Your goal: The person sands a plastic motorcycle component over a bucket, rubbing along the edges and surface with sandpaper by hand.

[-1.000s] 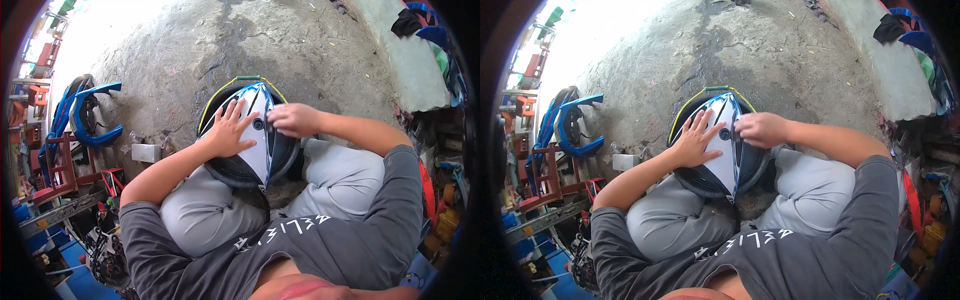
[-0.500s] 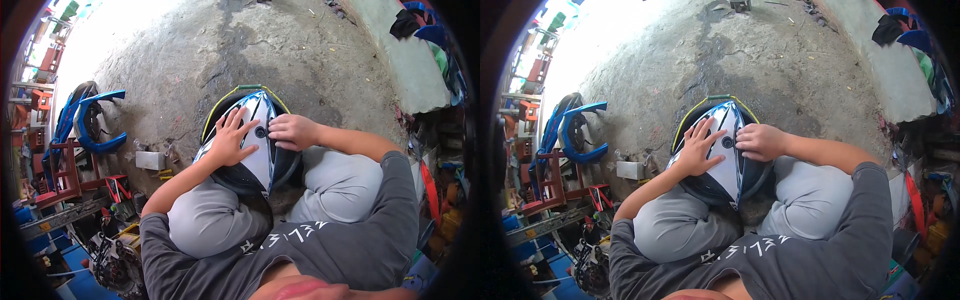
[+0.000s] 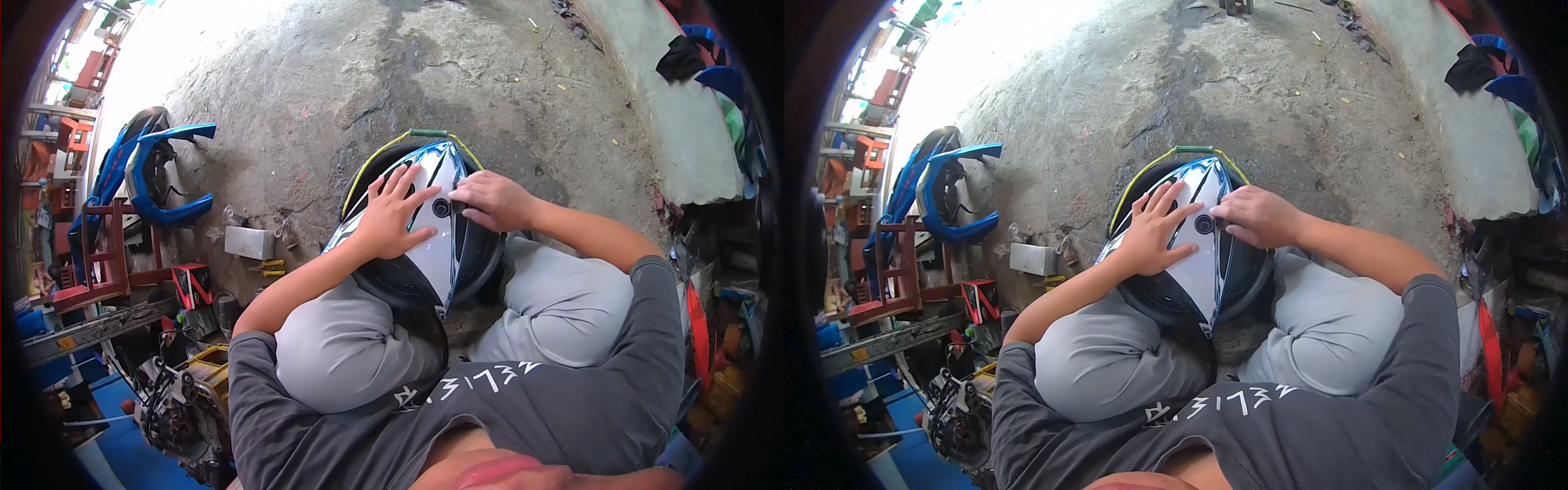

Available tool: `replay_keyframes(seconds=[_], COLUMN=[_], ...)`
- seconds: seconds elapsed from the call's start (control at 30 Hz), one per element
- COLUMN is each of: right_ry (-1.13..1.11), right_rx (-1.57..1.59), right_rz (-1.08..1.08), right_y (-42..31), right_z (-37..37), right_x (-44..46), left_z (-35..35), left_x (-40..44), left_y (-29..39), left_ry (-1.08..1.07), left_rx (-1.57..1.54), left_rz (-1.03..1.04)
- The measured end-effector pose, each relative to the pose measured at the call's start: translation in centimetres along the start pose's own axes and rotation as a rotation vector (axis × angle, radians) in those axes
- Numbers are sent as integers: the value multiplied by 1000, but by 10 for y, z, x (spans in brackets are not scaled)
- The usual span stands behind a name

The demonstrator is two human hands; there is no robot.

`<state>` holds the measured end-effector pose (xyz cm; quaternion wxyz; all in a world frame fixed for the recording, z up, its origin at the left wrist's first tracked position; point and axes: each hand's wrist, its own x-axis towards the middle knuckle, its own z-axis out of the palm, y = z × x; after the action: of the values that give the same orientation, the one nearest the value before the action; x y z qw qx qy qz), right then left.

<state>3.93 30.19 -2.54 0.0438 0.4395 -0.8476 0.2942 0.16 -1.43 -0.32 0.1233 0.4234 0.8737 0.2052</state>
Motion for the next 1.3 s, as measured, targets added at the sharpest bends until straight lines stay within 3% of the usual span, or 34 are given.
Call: replay_keyframes(seconds=[0.17, 0.3, 0.47, 0.6, 0.73, 0.93, 1.03, 1.2, 1.3], right_ry=[-78, -2, -126, 22, 33, -161, -3, -92, -83], right_rx=[27, -1, -93, -91, -73, 29, -23, -25, 24], right_rz=[-74, 162, -103, 29, 60, -246, 8, -270, -86], right_y=[-6, -1, -15, 0, -7, -8, 11, -10, 9], right_z=[5, -7, 2, 1, 3, 4, -1, 10, -1], right_x=[-4, 2, -6, -1, 4, 0, 5, 2, 6], left_z=[-1, 1, 0, 3, 2, 3, 2, 1, 4], left_x=[0, 0, 0, 0, -2, -2, -1, -1, -2], left_y=[1, -1, 0, -2, -4, -3, -1, -3, -7], left_ry=[1, 2, 21, 28, 11, 52, 58, 58, 69], left_rx=[17, 6, -12, -19, -29, -33, -32, -60, -97], left_rz=[-2, -2, -10, -2, 5, 11, 11, 8, 21])
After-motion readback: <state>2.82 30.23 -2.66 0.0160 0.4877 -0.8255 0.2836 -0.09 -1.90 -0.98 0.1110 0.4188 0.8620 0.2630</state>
